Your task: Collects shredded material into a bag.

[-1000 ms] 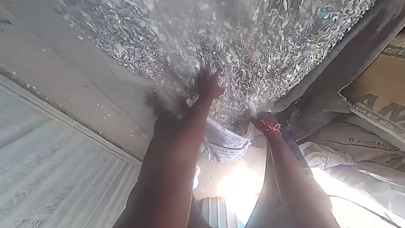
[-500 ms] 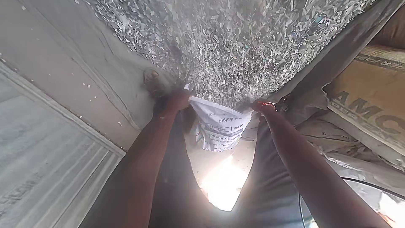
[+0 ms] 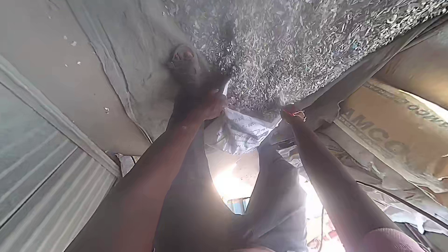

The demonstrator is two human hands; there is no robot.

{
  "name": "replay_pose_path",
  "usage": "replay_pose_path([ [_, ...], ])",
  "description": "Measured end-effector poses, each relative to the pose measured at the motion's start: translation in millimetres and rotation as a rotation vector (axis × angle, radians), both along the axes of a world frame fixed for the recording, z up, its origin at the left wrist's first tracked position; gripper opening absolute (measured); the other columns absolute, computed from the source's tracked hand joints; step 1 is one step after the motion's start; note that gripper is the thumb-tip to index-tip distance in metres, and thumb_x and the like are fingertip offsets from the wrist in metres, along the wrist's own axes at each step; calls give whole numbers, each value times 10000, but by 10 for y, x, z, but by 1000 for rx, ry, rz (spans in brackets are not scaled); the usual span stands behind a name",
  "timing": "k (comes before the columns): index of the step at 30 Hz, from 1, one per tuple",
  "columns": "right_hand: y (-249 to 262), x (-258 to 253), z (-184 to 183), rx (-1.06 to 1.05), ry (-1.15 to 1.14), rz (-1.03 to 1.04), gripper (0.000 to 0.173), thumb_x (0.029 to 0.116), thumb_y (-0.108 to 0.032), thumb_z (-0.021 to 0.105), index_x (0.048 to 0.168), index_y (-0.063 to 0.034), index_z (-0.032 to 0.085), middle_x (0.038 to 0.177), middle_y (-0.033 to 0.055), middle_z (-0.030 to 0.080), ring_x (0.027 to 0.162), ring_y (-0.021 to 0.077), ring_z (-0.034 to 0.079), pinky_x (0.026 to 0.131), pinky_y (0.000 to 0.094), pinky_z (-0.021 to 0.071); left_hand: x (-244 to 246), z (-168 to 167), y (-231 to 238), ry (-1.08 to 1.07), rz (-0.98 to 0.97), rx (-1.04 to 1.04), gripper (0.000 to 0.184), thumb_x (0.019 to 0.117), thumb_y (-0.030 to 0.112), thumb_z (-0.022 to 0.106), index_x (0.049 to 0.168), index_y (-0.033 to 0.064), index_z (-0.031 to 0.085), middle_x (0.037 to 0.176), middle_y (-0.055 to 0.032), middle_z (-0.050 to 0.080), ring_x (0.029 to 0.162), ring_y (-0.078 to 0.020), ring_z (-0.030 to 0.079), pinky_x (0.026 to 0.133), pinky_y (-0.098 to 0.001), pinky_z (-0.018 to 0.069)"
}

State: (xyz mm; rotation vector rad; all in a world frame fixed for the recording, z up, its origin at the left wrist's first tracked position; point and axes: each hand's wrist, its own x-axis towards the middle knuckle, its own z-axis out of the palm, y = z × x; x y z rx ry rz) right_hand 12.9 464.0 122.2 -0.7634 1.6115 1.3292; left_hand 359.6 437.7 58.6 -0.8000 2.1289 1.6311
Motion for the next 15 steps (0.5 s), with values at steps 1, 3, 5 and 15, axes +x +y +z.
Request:
replay_pose_path([
  [1,56,-41,20,-7,-21,-4,361,1022,-287,591,1229,-11,694,1331,238,641,1294,424,572,1015,672,454,-82,-10,49,53,-30,19,212,999,117,576,1127,128,745,1245,-47,703,1322,-227,577,1272,-534,216],
  [3,227,-185,-8,-58,-53,-10,348,1026,-276,577,1205,-4,700,1296,242,656,1262,422,594,1006,660,465,-336,-26,132,101,-44,42,261,1006,112,552,1181,149,742,1256,-31,713,1309,-202,599,1277,-540,213],
  [5,469,-373,-60,-144,-69,-55,373,1046,-307,535,1175,0,703,1267,248,667,1229,425,615,987,651,481,-637,48,147,18,64,157,293,1024,75,484,1184,52,728,1196,-121,731,1225,-260,650,1241,-505,288],
  [15,1314,-927,194,-522,-204,-659,397,1035,-323,551,1204,10,684,1400,222,593,1312,399,561,1020,620,462,-1535,966,741,-584,113,-174,363,1067,121,398,1027,-114,671,1008,-351,662,1028,-510,645,889,-720,449],
])
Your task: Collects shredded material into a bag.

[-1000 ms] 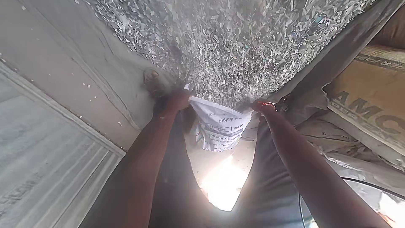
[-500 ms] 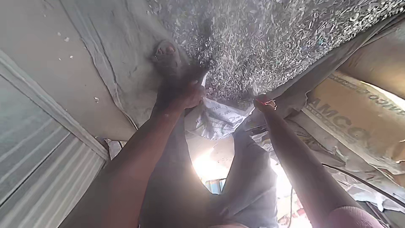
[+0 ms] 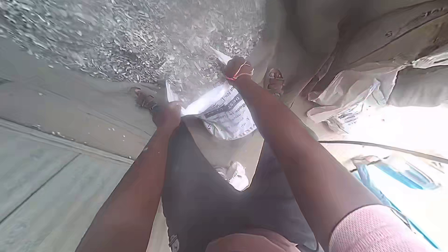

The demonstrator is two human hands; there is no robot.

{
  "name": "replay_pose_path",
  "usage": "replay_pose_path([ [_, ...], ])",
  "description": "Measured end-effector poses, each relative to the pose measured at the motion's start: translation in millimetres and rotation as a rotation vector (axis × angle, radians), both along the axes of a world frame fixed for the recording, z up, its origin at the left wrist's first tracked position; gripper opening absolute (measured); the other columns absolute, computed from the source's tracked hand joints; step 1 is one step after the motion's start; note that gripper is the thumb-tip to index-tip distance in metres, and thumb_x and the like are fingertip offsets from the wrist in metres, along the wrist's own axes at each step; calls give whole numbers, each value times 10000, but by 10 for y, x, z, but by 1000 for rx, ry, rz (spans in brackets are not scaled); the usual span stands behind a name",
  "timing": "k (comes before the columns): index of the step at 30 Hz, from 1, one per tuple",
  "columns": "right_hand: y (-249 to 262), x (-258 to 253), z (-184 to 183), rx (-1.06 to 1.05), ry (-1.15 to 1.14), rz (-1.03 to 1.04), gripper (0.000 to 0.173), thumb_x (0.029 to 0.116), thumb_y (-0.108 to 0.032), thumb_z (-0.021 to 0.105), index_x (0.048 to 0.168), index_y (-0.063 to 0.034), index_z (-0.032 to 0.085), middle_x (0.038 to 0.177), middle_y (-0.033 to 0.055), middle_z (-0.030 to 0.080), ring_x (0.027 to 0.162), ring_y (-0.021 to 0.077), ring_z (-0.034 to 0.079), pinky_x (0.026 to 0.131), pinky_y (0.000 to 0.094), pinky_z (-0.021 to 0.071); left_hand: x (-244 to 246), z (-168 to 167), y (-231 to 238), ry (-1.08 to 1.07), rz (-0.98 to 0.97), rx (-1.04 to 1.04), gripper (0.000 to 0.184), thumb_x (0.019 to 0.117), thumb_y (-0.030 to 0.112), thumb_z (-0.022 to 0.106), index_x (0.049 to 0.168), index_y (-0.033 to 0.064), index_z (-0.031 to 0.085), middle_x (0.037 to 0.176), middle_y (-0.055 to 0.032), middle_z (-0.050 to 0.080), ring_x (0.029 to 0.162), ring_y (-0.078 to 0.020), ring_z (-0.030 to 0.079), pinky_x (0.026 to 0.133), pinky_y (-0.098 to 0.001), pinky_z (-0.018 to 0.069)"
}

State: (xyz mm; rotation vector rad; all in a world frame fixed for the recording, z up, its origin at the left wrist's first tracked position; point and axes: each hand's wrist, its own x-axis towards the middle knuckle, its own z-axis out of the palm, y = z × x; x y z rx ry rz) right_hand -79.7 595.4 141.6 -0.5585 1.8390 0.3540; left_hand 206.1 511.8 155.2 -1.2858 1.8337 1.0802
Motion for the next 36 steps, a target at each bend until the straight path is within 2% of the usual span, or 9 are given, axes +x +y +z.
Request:
replay_pose_path([
  [4,648,-286,257,-159,-32,-9,325,1013,-234,574,1191,4,704,1432,228,561,1344,427,518,1037,632,456,-240,698,781,-95,-9,-33,363,1056,167,450,851,-64,641,816,-261,637,841,-430,649,769,-647,485],
  [9,1175,-498,524,-142,0,115,330,1037,-238,544,1198,0,708,1435,217,566,1363,410,508,1040,628,444,-600,827,1334,-58,-51,73,338,1058,161,459,880,-34,669,866,-247,667,897,-419,661,813,-650,486],
  [11,1145,-274,540,-123,43,99,382,1062,-293,509,1222,2,693,1415,233,578,1342,421,529,1034,633,450,-383,810,1245,19,-16,56,335,1047,151,444,936,-47,689,913,-261,683,943,-429,671,847,-667,485],
  [15,965,130,551,-59,134,100,385,1052,-300,515,1217,-1,692,1385,238,601,1314,420,559,1018,645,473,53,782,1039,124,56,26,351,1053,169,412,872,-28,639,824,-240,650,837,-423,660,733,-655,478],
  [20,903,871,751,42,331,292,435,1074,-327,463,1262,11,662,1362,263,606,1290,437,576,1000,659,481,670,933,1174,232,237,118,337,1052,172,436,896,-40,647,876,-241,668,904,-403,669,800,-611,490],
  [26,1195,1859,1088,15,418,303,417,1079,-319,452,1227,-2,678,1302,255,644,1267,425,591,1016,637,473,1906,1002,1445,242,282,117,338,1051,228,460,891,13,666,874,-208,692,900,-382,694,786,-608,525],
  [28,1214,2088,1280,21,370,296,395,1086,-294,452,1252,-12,673,1333,235,633,1288,405,584,1030,607,479,2178,1049,1557,216,343,137,349,1067,209,434,924,-6,668,913,-219,687,941,-373,687,837,-598,516],
  [31,1175,2247,1396,-44,316,233,336,1058,-250,511,1219,-18,693,1320,220,642,1272,399,592,1012,609,490,2301,1132,1694,181,459,115,369,1074,154,394,964,-69,667,947,-241,669,951,-355,655,873,-556,486],
  [36,1260,2499,1356,-184,221,73,245,1007,-196,614,1153,-26,715,1275,208,652,1223,394,607,932,606,525,2313,1083,1960,-5,571,-150,416,1093,205,388,1114,-94,677,1174,-330,667,1182,-465,628,1007,-647,447],
])
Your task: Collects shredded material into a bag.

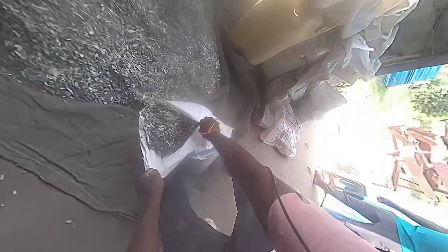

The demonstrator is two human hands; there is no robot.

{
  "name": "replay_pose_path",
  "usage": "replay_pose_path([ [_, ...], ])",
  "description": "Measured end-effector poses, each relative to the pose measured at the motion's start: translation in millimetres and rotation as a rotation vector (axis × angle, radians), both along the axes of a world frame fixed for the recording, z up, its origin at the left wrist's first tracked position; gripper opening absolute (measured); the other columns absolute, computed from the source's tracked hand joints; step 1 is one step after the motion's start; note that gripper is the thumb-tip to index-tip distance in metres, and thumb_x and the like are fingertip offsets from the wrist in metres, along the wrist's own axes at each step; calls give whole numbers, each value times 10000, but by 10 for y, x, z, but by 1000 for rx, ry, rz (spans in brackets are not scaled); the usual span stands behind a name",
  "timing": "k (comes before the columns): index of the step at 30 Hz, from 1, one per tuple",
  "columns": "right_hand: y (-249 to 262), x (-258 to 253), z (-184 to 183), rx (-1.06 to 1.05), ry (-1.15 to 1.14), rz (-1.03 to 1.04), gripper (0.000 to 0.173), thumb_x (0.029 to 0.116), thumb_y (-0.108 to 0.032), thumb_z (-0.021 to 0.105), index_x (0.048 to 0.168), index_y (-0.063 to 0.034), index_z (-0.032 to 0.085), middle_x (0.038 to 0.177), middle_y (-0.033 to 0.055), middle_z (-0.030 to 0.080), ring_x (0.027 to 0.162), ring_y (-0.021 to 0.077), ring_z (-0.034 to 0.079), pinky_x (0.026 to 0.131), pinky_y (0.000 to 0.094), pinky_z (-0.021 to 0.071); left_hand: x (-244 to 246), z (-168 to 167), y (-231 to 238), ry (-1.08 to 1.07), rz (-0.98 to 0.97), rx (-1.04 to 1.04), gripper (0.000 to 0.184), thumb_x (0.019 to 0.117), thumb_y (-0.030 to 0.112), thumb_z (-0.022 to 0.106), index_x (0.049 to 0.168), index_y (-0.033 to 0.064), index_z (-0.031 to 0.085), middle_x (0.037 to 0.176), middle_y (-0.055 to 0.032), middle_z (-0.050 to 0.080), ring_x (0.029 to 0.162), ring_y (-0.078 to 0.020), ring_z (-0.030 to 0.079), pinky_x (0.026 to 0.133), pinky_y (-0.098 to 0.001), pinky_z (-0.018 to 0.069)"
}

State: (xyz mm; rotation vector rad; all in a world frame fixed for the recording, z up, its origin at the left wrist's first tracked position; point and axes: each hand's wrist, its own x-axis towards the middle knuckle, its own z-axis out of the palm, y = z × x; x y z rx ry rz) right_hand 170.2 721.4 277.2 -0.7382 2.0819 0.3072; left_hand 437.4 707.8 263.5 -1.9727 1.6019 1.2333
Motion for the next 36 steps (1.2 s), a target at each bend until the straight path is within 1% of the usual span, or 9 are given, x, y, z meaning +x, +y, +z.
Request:
replay_pose_path([
  [3,220,-115,4,-100,-89,-21,250,978,-170,633,1159,-20,716,1296,208,644,1252,395,585,937,613,518,-148,52,332,15,73,-171,414,1093,183,393,1158,-136,648,1189,-364,637,1194,-470,600,1048,-616,421],
  [6,750,-445,206,-177,-118,26,211,963,-144,648,1109,-10,720,1273,198,646,1237,386,590,923,602,529,-543,613,890,-118,-159,-187,405,1091,184,410,1089,-128,669,1122,-352,665,1142,-470,635,1004,-624,451],
  [12,2619,-1020,1475,-293,-235,-6,240,1015,-192,596,1106,-7,718,1195,213,672,1163,397,632,929,600,517,-921,2183,2434,-233,-579,-2,336,1044,165,468,882,-28,691,887,-241,699,932,-408,696,815,-604,517],
  [14,3203,-1152,1828,-286,-229,20,270,1047,-202,566,1123,18,704,1167,234,674,1136,411,644,928,590,517,-929,2455,3022,-219,-687,199,290,1016,180,498,931,26,729,913,-180,728,952,-350,710,838,-568,535],
  [16,3713,-1221,1924,-294,-166,-28,279,1036,-237,574,1036,1,720,1087,221,696,1062,398,673,871,597,536,-990,2328,3433,-229,-791,342,267,994,225,500,994,76,721,976,-142,734,1003,-315,706,856,-555,544],
  [22,4573,-1106,1904,-4,-216,-160,446,1076,-355,435,1190,11,664,1250,233,662,1209,383,632,989,584,497,-1370,1883,3960,-178,-1113,581,320,993,301,538,1118,62,709,1153,-193,717,1161,-372,666,949,-619,522],
  [25,4757,-953,1849,-69,-172,-175,448,1080,-366,431,1145,-9,695,1193,204,686,1162,369,654,963,570,516,-1187,1857,4102,-151,-1065,587,298,986,254,510,1089,46,697,1142,-192,714,1150,-368,668,936,-609,526],
  [32,4058,-885,1912,-158,-36,-62,415,1074,-368,490,1038,-21,713,1098,212,700,1041,398,684,864,618,531,-754,2100,3806,2,-828,488,282,990,212,519,1131,33,685,1185,-182,688,1177,-348,646,966,-588,513],
  [36,3575,-800,1999,-64,-24,62,462,1096,-373,430,1141,7,688,1145,251,693,1102,418,671,920,623,516,-483,2139,3795,94,-915,436,284,928,193,604,1131,16,693,1206,-203,669,1188,-391,627,969,-606,509],
])
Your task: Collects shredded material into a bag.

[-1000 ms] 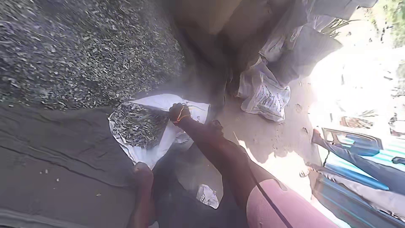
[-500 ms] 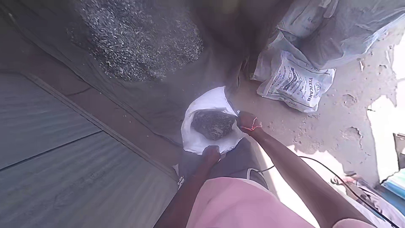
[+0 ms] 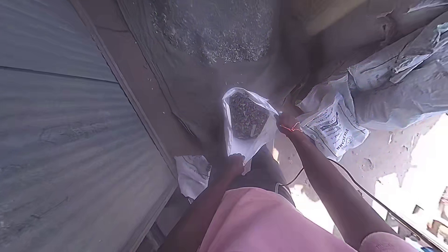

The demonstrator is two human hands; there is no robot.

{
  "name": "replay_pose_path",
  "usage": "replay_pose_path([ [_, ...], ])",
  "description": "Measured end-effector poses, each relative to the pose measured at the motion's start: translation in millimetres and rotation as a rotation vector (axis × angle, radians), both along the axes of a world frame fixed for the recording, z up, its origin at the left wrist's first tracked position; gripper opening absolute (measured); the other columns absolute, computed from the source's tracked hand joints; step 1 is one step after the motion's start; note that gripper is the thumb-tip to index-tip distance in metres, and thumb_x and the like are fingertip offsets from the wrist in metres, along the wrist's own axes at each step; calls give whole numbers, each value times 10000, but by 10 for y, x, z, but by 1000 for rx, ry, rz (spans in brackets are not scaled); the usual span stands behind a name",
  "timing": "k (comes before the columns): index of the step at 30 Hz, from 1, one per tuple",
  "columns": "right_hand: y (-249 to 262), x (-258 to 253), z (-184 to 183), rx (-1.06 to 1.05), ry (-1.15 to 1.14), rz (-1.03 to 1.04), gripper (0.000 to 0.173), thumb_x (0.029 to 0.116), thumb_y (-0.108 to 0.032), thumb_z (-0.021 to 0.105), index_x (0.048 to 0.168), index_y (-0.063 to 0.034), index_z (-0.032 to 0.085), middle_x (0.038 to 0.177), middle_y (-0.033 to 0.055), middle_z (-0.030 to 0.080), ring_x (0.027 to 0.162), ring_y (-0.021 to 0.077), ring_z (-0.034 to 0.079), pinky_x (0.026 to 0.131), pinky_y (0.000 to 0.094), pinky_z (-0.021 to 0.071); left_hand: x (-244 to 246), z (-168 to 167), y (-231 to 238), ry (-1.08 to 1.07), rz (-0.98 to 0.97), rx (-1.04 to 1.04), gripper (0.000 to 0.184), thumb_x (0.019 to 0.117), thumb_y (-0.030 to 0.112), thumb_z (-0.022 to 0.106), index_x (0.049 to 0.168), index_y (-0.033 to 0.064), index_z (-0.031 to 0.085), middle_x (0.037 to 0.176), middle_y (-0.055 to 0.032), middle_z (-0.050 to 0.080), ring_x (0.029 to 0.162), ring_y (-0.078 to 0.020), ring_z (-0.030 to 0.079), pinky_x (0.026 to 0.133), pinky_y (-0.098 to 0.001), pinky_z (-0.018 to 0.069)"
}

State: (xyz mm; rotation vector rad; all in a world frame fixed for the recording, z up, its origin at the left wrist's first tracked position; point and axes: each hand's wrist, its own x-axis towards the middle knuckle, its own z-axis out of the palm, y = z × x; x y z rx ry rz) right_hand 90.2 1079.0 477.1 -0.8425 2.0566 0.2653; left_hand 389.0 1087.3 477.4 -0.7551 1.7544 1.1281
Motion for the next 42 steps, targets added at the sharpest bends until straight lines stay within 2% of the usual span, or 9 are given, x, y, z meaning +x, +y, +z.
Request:
replay_pose_path([
  [5,-211,133,-1,197,32,210,502,1113,-361,351,1297,9,636,1319,252,640,1281,399,597,1046,597,466,165,-62,-426,113,281,77,255,953,209,571,1083,29,698,1094,-184,709,1089,-340,671,941,-574,516],
  [9,-141,146,-14,231,79,204,546,1117,-399,323,1305,9,635,1360,246,622,1321,382,572,1076,572,452,182,-123,-749,179,676,-500,482,884,380,656,1272,95,679,1229,-117,692,1136,-260,668,980,-459,536],
  [12,-91,199,62,253,79,268,562,1131,-374,284,1344,34,606,1381,265,603,1341,394,553,1096,565,436,91,-419,-1055,-143,780,-520,1145,773,654,774,1650,175,215,1499,-199,511,1327,-400,538,996,-606,499],
  [15,-143,196,68,248,84,279,563,1132,-371,279,1343,35,607,1383,258,605,1338,383,560,1098,554,436,32,-579,-1178,-298,774,-344,695,940,599,609,1359,43,603,1273,-234,670,1211,-415,635,952,-643,513],
  [18,-132,155,62,223,86,251,556,1128,-387,302,1331,21,620,1365,251,620,1321,381,575,1086,556,446,8,-472,-1191,-282,703,-315,605,1081,533,360,1122,36,703,1177,-215,703,1169,-383,663,931,-616,530],
  [21,88,21,99,183,92,236,534,1121,-386,330,1324,5,631,1352,239,631,1299,379,593,1069,552,461,208,-180,-1030,-210,555,-255,523,1113,398,369,1147,-19,683,1196,-253,683,1196,-405,641,989,-608,494],
  [28,1222,-171,5,258,65,38,524,1104,-421,377,1217,-11,685,1283,208,674,1242,359,632,1033,565,483,438,-81,-152,-417,363,-141,603,1092,486,351,1181,-10,682,1269,-240,667,1230,-398,632,987,-623,502],
  [39,954,-609,-192,210,37,84,516,1098,-419,363,1214,-52,707,1336,191,648,1268,354,612,1031,580,481,215,-4,-499,-563,403,-279,508,1068,437,396,1294,56,645,1303,-201,669,1247,-380,630,984,-627,501],
  [42,834,-658,-168,184,16,118,510,1094,-415,366,1195,-63,721,1333,180,653,1266,347,614,1037,565,483,32,36,-669,-461,443,-439,618,969,314,591,1542,130,452,1440,-188,586,1311,-391,577,1034,-612,474],
])
